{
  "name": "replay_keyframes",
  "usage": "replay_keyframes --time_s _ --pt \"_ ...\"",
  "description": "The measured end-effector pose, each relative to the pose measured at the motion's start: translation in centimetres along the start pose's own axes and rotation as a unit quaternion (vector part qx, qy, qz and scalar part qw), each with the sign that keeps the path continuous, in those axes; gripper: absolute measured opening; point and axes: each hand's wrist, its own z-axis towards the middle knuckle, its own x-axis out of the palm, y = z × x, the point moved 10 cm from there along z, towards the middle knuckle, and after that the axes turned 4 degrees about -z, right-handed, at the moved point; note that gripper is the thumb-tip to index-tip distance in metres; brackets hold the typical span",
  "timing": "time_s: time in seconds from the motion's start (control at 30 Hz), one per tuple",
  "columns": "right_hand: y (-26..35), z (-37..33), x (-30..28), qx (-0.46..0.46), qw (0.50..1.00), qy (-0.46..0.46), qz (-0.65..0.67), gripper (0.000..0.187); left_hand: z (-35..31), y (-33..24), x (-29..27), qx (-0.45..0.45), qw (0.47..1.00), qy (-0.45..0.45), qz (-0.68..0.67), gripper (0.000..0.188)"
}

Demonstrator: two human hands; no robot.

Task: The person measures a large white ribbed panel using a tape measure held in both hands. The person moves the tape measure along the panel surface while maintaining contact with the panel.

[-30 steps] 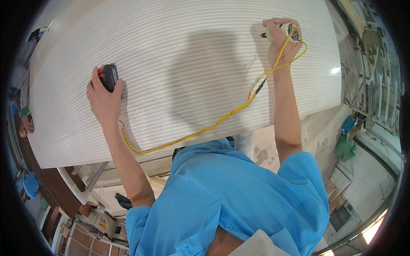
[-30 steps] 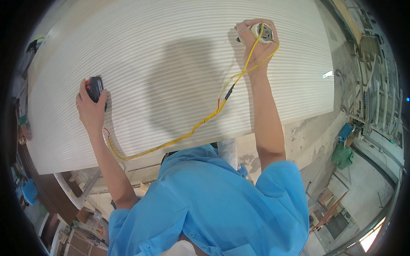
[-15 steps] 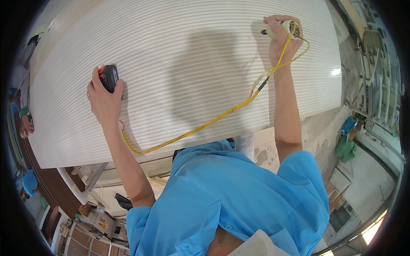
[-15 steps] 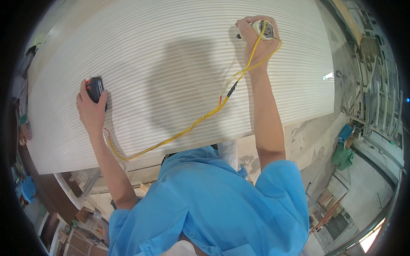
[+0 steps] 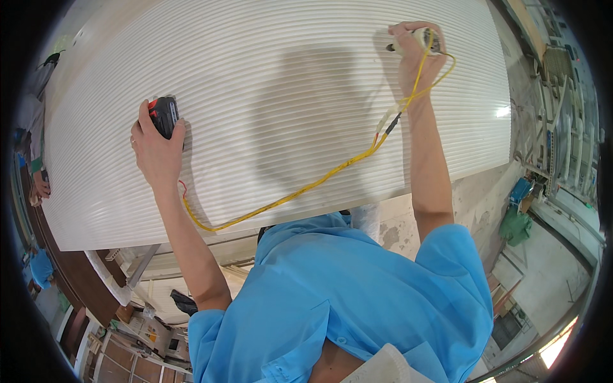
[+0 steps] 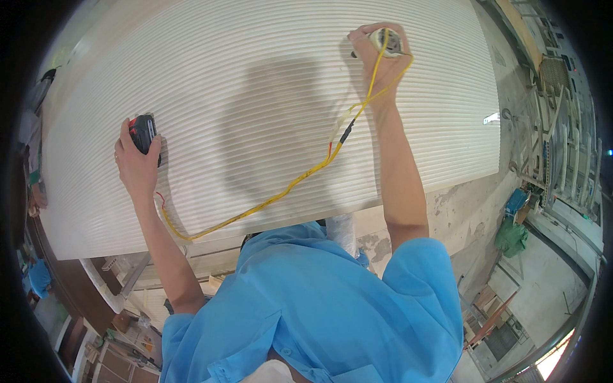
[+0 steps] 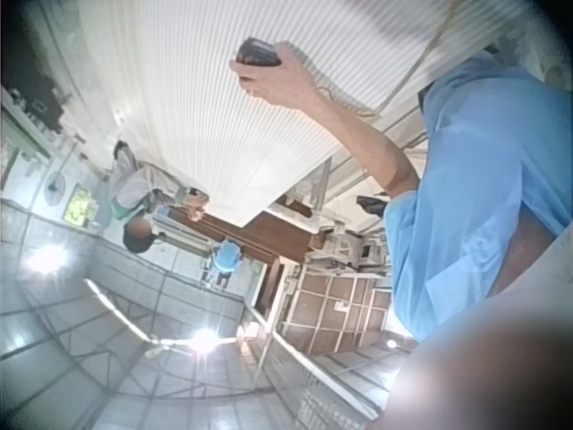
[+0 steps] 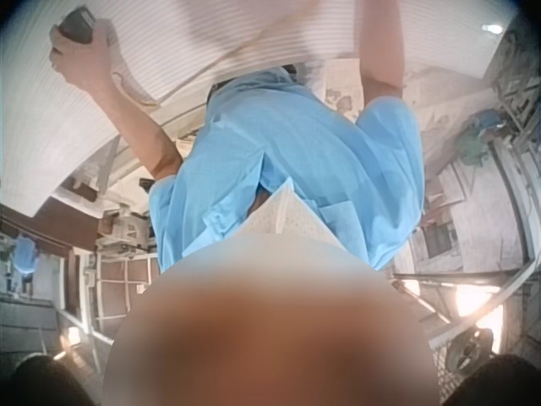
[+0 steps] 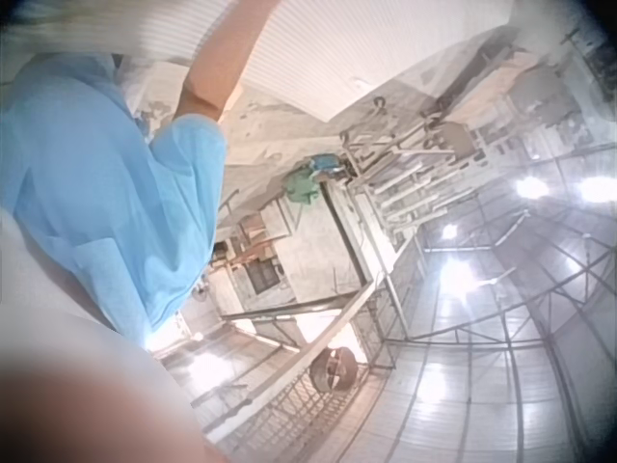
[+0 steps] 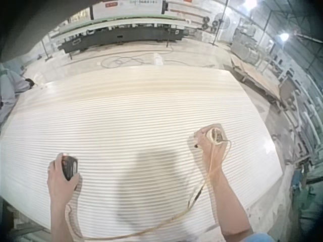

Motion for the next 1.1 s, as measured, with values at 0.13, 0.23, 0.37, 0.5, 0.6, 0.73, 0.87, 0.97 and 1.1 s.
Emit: replay_keyframes --time_s 0.13,0.23,0.37,0.5,0.6,0.73,0.87,0.97,1.1 --pt "-1.2 -0.5 0.8 0.047 0.999 0.002 0.01 0.017 0.0 -0.3 -0.2 0.005 1.0 -0.003 0.0 0.082" --pt "-0.6 -0.1 0.4 0.026 0.999 -0.002 0.023 0.017 0.0 -0.2 -0.1 0.004 1.0 -0.002 0.002 0.082" --pt "-0.7 0.9 -0.1 0.028 0.996 -0.014 0.081 0.017 0.1 -0.1 0.0 -0.001 1.0 0.0 -0.003 0.083" --pt "-1.2 0.6 1.0 0.028 1.0 -0.005 -0.009 0.017 0.1 -0.3 -0.1 0.003 1.0 0.001 -0.001 0.083" --pt "-1.8 0.5 1.4 0.062 0.998 0.001 0.021 0.017 0.1 -0.4 -0.2 0.007 1.0 0.0 -0.003 0.083" --pt "0.0 1.5 0.3 0.003 0.999 -0.011 0.03 0.015 0.1 -0.2 -0.1 -0.001 1.0 0.001 -0.005 0.083" --pt "-0.3 1.7 1.0 0.006 1.0 -0.007 0.011 0.014 0.2 -0.3 -0.1 0.003 1.0 0.001 -0.007 0.083" --pt "-1.2 1.3 1.7 0.031 0.999 -0.003 0.004 0.014 0.3 -0.3 -0.2 0.005 1.0 -0.004 -0.003 0.082" --pt "-0.8 2.0 0.9 0.004 0.999 -0.006 -0.043 0.014 0.2 -0.4 -0.2 0.002 1.0 -0.004 -0.003 0.082"
